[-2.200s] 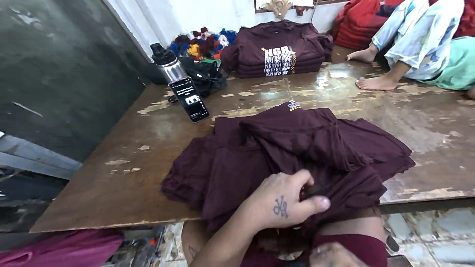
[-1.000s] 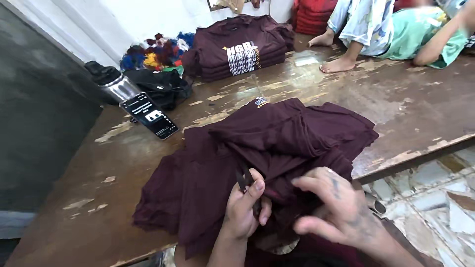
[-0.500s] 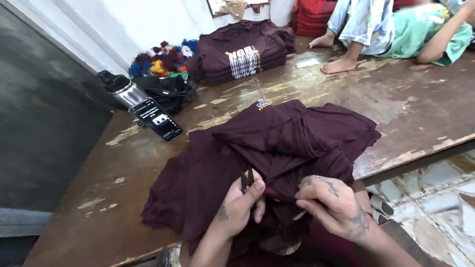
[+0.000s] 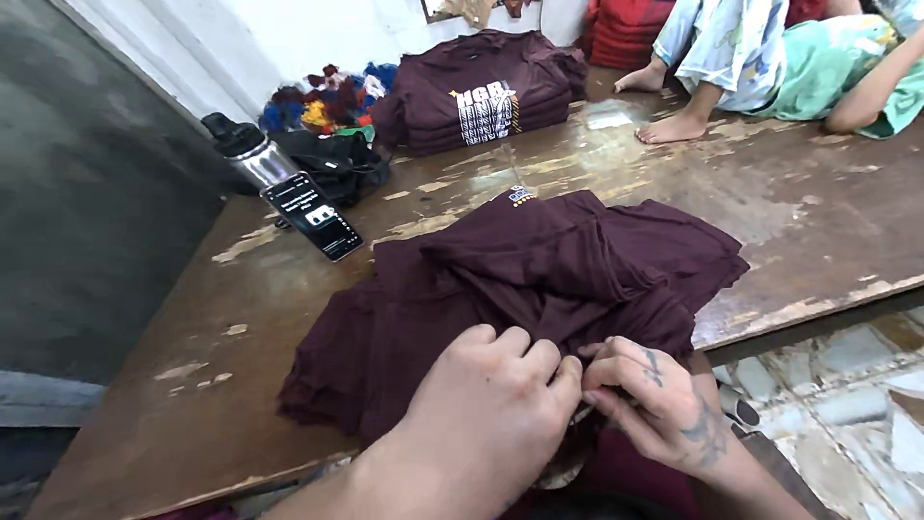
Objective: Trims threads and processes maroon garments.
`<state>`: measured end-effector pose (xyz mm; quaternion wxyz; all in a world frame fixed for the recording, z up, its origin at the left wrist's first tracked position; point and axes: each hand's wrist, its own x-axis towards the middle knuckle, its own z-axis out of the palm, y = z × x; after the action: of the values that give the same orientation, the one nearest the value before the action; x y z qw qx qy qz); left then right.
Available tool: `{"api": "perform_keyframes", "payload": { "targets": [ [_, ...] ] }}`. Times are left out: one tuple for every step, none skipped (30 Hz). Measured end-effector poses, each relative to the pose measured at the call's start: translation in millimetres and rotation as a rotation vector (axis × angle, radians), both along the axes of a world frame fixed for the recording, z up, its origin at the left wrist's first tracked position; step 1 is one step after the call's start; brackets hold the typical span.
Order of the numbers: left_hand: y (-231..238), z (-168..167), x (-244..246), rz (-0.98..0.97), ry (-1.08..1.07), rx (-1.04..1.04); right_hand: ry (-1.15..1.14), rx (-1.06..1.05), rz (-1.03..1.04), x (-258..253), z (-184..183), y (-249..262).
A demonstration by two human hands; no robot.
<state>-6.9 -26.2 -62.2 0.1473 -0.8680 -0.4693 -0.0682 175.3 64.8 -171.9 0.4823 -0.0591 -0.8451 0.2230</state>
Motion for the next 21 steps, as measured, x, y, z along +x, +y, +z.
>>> {"api": "perform_keyframes", "payload": {
  "targets": [
    [0.5,-0.9,0.1,-0.013,-0.002,-0.007,0.001,0.004,-0.001,-0.3,0.8,-0.1],
    [0.3,-2.6,-0.5,-0.02,-0.002,-0.01,-0.002,0.006,-0.002,-0.2,1.3,-0.2],
    [-0.5,-5.8,-2.2,-0.025,-0.006,-0.006,-0.006,0.009,-0.004,-0.2,1.5,-0.1],
    [-1.9,-10.6,-4.4,-0.023,-0.012,0.006,-0.008,0.013,-0.007,-0.2,1.4,0.0],
    [-2.7,-13.7,-5.6,-0.021,-0.019,0.01,-0.007,0.018,-0.008,-0.5,0.6,0.0],
    [-3.0,-14.4,-5.7,-0.017,-0.026,0.005,-0.003,0.026,-0.009,-0.8,-0.6,-0.1],
    [-2.6,-12.7,-4.9,-0.013,-0.035,-0.01,-0.002,0.032,-0.012,-0.7,-2.0,-0.5],
    [-2.8,-11.9,-4.9,-0.007,-0.044,-0.02,0.001,0.036,-0.016,-0.5,-3.2,-1.1],
    [-3.2,-12.8,-5.9,-0.006,-0.06,-0.023,0.008,0.037,-0.016,-0.6,-4.3,-1.5],
    [-4.1,-14.4,-7.1,-0.005,-0.074,-0.021,0.015,0.039,-0.016,-1.1,-5.2,-1.8],
    [-5.3,-16.4,-8.0,0.0,-0.089,-0.018,0.021,0.037,-0.013,-1.5,-5.8,-1.9],
    [-6.2,-18.3,-8.5,0.009,-0.097,-0.013,0.022,0.035,-0.013,-1.5,-6.0,-2.0],
    [-7.0,-20.3,-9.1,0.016,-0.1,-0.006,0.025,0.035,-0.015,-1.4,-6.1,-1.8],
    [-7.5,-23.3,-10.5,0.012,-0.109,0.005,0.026,0.038,-0.017,-1.3,-6.3,-1.6],
    [-8.8,-27.4,-12.6,0.006,-0.118,0.024,0.027,0.038,-0.015,-1.3,-6.3,-1.4],
    [-10.9,-32.5,-15.4,0.006,-0.121,0.048,0.026,0.039,-0.01,-1.3,-6.1,-1.1],
    [-12.5,-36.1,-17.6,0.005,-0.12,0.065,0.025,0.038,-0.002,-0.8,-6.2,-1.1],
    [-13.4,-38.4,-19.1,0.006,-0.123,0.078,0.019,0.041,0.009,0.6,-6.9,-1.2],
    [-13.5,-39.7,-19.8,0.011,-0.137,0.087,0.013,0.04,0.03,3.3,-8.2,-1.6],
    [-13.4,-39.8,-20.4,0.026,-0.165,0.089,0.009,0.037,0.059,7.9,-9.9,-2.1],
    [-13.2,-38.6,-21.3,0.054,-0.215,0.085,0.006,0.038,0.079,14.2,-10.9,-2.4]
  ]
}}
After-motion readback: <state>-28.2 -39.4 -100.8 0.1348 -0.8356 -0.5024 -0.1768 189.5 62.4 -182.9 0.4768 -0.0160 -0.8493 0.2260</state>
